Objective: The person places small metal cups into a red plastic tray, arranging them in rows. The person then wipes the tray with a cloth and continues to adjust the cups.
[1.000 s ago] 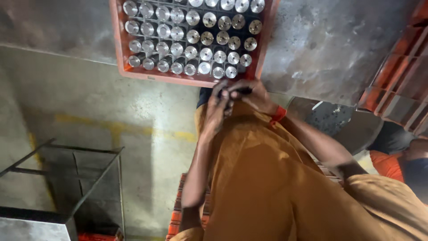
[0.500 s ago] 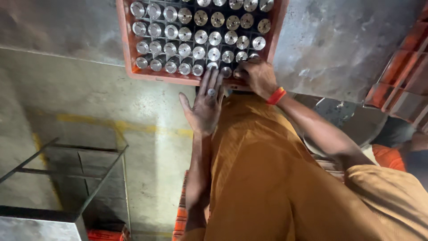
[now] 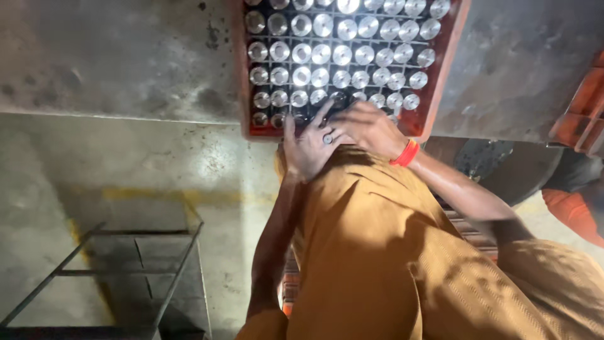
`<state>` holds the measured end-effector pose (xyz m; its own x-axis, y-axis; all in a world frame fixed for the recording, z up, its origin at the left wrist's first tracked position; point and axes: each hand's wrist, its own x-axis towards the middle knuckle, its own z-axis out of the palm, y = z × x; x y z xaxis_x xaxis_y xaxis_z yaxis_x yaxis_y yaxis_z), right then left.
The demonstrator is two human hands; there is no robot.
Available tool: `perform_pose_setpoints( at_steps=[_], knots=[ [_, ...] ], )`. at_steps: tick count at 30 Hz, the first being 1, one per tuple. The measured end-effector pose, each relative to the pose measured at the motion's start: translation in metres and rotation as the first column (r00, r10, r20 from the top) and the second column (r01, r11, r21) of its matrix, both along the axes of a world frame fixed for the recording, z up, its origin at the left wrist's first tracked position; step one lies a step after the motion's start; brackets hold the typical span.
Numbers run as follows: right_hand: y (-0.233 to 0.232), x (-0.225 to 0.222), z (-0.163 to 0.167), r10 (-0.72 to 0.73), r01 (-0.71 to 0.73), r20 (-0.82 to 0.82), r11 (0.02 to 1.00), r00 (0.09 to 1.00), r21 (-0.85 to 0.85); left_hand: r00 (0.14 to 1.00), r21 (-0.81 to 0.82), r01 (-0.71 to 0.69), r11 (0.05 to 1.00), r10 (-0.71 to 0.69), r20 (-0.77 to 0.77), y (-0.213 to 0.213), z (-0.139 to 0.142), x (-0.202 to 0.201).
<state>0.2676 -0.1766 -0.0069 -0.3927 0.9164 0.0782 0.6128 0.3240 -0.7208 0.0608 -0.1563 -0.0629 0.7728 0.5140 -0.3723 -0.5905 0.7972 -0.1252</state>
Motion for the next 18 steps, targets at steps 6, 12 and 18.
perform_pose_setpoints(
  at_steps=[6,12,18],
  knots=[
    [0.013,-0.029,-0.042,-0.524,0.496,-0.054,0.830,0.850,-0.254,0.986,0.231,-0.098,0.968,0.126,-0.110,0.044,0.004,-0.056],
    [0.025,-0.052,-0.066,-0.494,0.498,0.223,0.866,0.840,0.043,0.982,0.262,-0.141,0.955,0.168,-0.084,0.064,0.010,-0.070],
    [0.021,-0.050,-0.066,-0.354,0.323,0.427,0.935,0.832,0.148,0.990,0.220,-0.130,0.967,0.140,-0.029,0.067,0.006,-0.056]
  ],
)
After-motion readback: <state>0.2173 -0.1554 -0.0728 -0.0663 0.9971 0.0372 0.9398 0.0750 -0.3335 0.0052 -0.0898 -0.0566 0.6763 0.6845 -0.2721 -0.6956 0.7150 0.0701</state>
